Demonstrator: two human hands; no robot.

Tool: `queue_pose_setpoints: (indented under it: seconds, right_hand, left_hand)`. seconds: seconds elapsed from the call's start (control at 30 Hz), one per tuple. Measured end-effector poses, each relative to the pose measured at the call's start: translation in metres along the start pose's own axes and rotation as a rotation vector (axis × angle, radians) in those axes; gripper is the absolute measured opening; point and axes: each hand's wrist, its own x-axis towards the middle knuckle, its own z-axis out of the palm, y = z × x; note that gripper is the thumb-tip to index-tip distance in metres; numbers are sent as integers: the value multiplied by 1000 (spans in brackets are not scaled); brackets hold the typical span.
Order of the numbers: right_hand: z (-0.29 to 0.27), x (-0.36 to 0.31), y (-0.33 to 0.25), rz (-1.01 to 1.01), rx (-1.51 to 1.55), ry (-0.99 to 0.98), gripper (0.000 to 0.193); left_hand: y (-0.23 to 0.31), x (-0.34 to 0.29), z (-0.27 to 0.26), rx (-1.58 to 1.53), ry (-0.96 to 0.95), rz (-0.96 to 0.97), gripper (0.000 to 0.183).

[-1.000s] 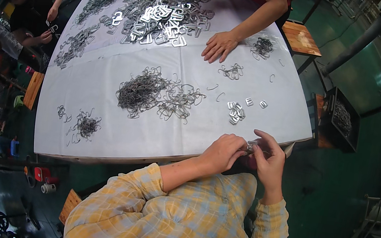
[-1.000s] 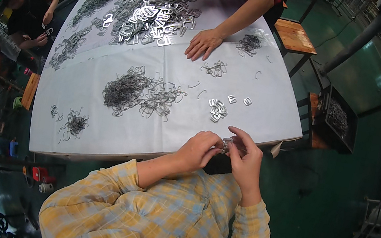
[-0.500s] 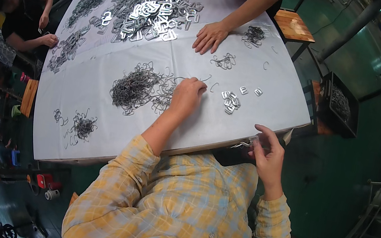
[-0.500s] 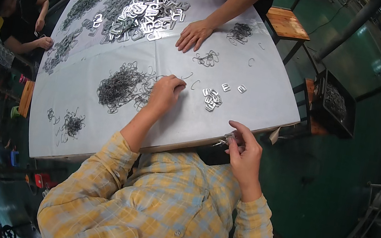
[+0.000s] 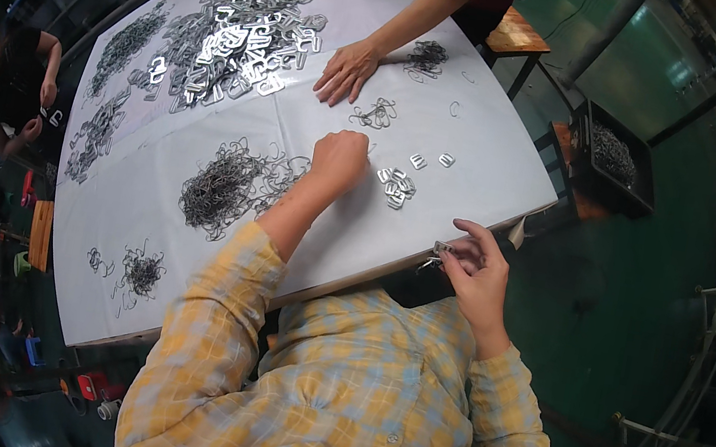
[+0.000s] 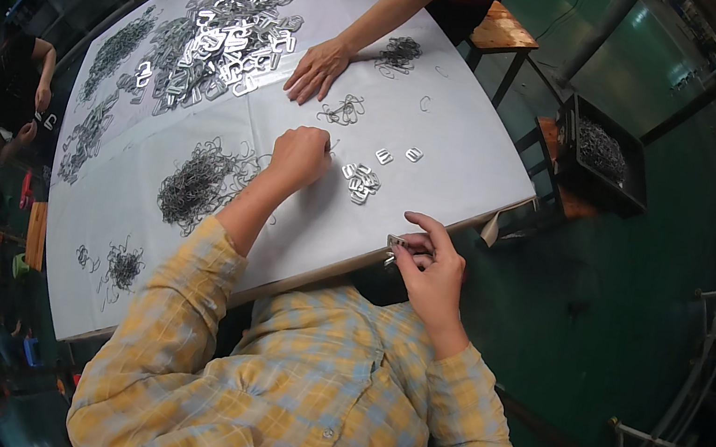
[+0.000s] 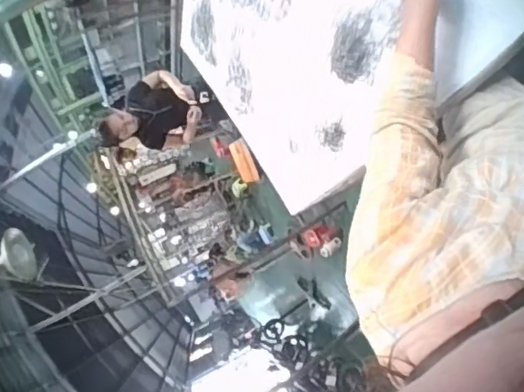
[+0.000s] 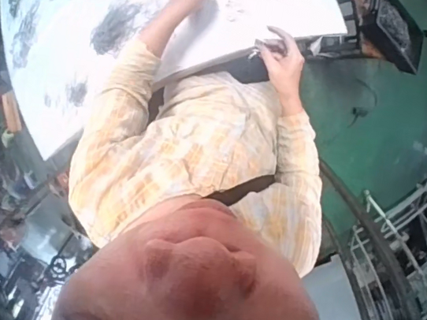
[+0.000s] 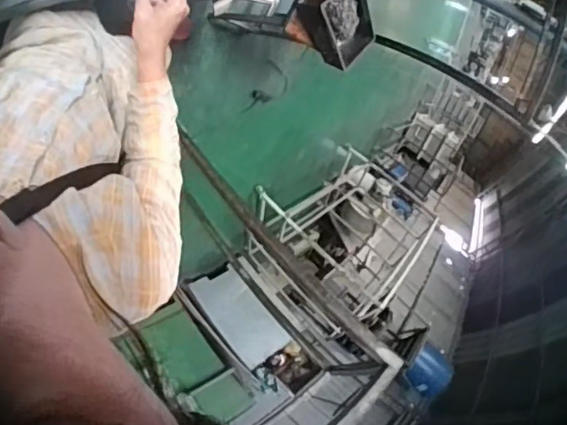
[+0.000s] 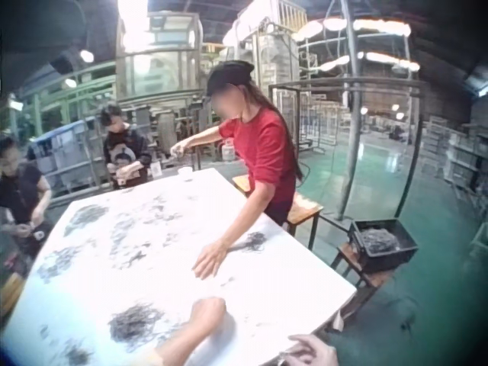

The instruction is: The person sorts metal buckles and wire rings from a pile on a table, picking them up by hand and placing the buckles into a container.

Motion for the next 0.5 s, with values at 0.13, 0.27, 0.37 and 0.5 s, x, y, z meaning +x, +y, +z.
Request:
queue_pose_setpoints:
  seconds: [0.13,0.27,0.37,0.5]
  right_hand:
    - [1,7,8,13,48,62,37]
    - [6,9,5,15,83,39,34]
    - [8,8,3,-3,77,21,33]
    - [8,7,0,-20,35,25,33]
  left_hand:
    - [46,-44,-14,-865,18,133,6]
    - [71,-77,-14,-1120,97,318,7]
    - [74,-82,-6,-1104,107,273,7]
    - [78,-83,-2,-1123,114,249,8]
